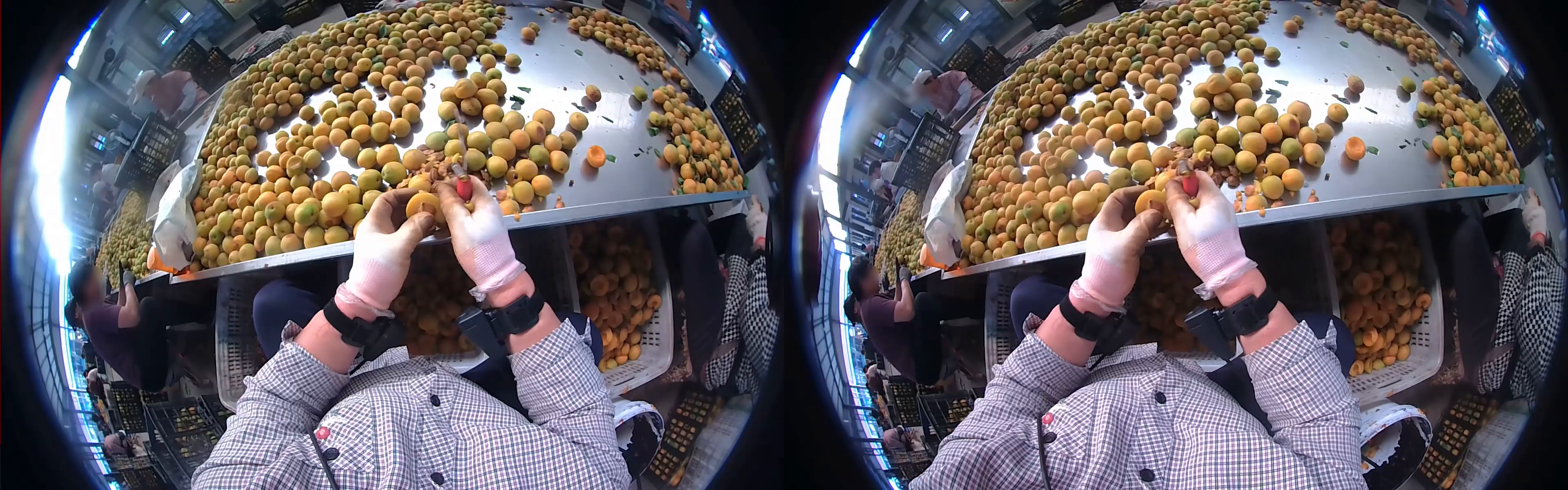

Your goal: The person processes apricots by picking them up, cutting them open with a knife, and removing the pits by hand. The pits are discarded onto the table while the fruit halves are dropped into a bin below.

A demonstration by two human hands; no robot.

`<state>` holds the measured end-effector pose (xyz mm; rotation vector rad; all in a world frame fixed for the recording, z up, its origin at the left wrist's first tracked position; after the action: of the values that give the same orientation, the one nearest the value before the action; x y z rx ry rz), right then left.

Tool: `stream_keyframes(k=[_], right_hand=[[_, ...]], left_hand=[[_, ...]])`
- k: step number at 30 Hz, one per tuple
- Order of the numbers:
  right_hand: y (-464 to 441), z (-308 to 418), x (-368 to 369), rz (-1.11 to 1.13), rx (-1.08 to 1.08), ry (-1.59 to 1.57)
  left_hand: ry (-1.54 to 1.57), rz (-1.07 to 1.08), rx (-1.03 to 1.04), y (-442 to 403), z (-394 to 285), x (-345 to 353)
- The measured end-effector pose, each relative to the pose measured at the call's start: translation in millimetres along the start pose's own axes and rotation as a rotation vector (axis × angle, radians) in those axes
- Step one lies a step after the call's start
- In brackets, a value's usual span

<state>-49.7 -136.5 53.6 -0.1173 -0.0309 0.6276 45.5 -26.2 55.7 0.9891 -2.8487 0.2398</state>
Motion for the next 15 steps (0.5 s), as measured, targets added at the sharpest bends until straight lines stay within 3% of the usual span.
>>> stream_keyframes(k=[3,4,7,8,10,11,13,14,15], right_hand=[[-3.6,11.7,-12.3,-0.045,0.052,0.042],[-3.1,16.6,-13.4,-0.034,0.072,-0.282],[-4.3,15.5,-19.9,-0.056,0.184,-0.717],[-4.4,15.1,-20.0,-0.106,0.269,-0.801],[-4.4,10.9,-18.4,-0.108,0.293,-0.886],[-4.7,8.9,-16.9,-0.106,0.310,-0.973],[-6.3,9.9,-14.6,-0.142,0.308,-0.972],[-6.5,10.9,-14.1,-0.145,0.298,-0.965],[-6.4,11.6,-13.3,-0.148,0.287,-0.958]], left_hand=[[0.149,-0.011,-0.185,3.7,3.5,1.2],[0.167,0.016,-0.287,5.3,12.9,-1.3],[0.153,0.083,-0.387,11.7,23.5,-3.7],[0.154,0.083,-0.394,13.6,30.3,-7.4],[-0.486,0.357,0.075,10.5,7.8,6.2],[-0.485,0.362,0.070,12.3,4.3,11.8],[-0.108,0.222,-0.308,19.5,16.0,15.7],[-0.109,0.225,-0.311,20.6,18.3,15.8],[-0.237,0.299,-0.170,19.5,12.7,19.4]])
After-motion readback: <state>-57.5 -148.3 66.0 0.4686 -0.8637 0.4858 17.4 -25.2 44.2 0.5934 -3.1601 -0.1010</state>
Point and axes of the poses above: each hand's wrist, its own y-axis away from the middle knuckle, its own x-axis out of the palm, z = x × y, the point moved 8 cm from there along -y, towards the middle knuckle, and after that the axes turned 6 degrees about x, right-handed, at the moved point
